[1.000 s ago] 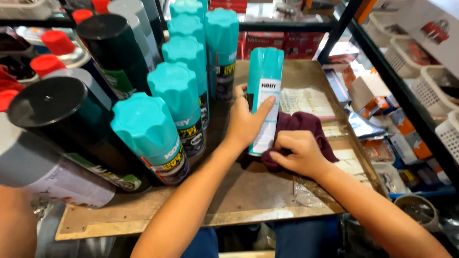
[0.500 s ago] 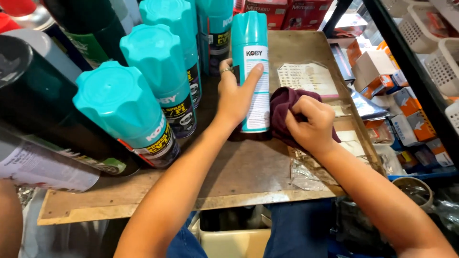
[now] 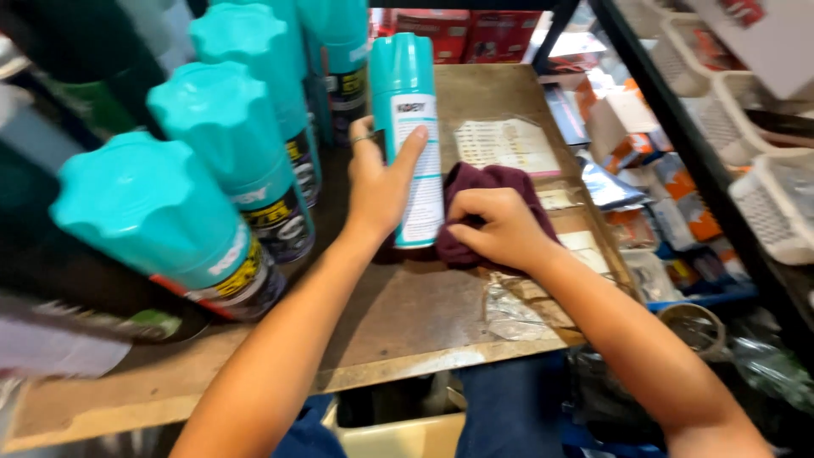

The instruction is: The recorder is wiping down various spray cans with a cloth and organizing them on a workbench.

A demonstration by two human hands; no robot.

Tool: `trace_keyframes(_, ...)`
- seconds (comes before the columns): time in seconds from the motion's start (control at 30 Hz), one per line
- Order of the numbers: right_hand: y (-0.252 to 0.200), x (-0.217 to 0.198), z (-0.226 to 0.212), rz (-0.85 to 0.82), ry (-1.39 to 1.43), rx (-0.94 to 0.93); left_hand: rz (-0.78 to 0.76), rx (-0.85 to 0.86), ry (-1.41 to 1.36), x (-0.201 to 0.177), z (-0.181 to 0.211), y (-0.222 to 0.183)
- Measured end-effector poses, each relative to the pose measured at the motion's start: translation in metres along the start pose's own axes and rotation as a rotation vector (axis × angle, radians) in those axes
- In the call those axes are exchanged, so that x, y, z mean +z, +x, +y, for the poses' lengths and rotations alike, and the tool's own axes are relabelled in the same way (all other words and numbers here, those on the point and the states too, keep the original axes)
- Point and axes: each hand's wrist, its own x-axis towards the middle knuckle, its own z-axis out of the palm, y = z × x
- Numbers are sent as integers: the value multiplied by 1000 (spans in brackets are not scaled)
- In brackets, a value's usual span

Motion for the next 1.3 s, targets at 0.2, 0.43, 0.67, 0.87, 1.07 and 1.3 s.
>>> trace_keyframes(0.2,-3,-6,6,-34,-15,-14,-14,88,61,5,-2,-2)
trace_keyframes(0.43,-3,-9,16,-161,246,13,-76,65,28,13,-4,-6)
trace_keyframes(0.67,1,-3,7,-127,161,-19,-66,131,72,8,-1,-5)
trace_keyframes(0.87,0,-5,8,-95,102,-64,4,139,112,12,-10,-3)
trace_keyframes(1.07,-5,-1,17,-79,-40,-152,-8,123,104,11,-13,-2)
trace_keyframes(1.3,3,-3,19,34,-80,-146,8,186,109,9,-14,-5)
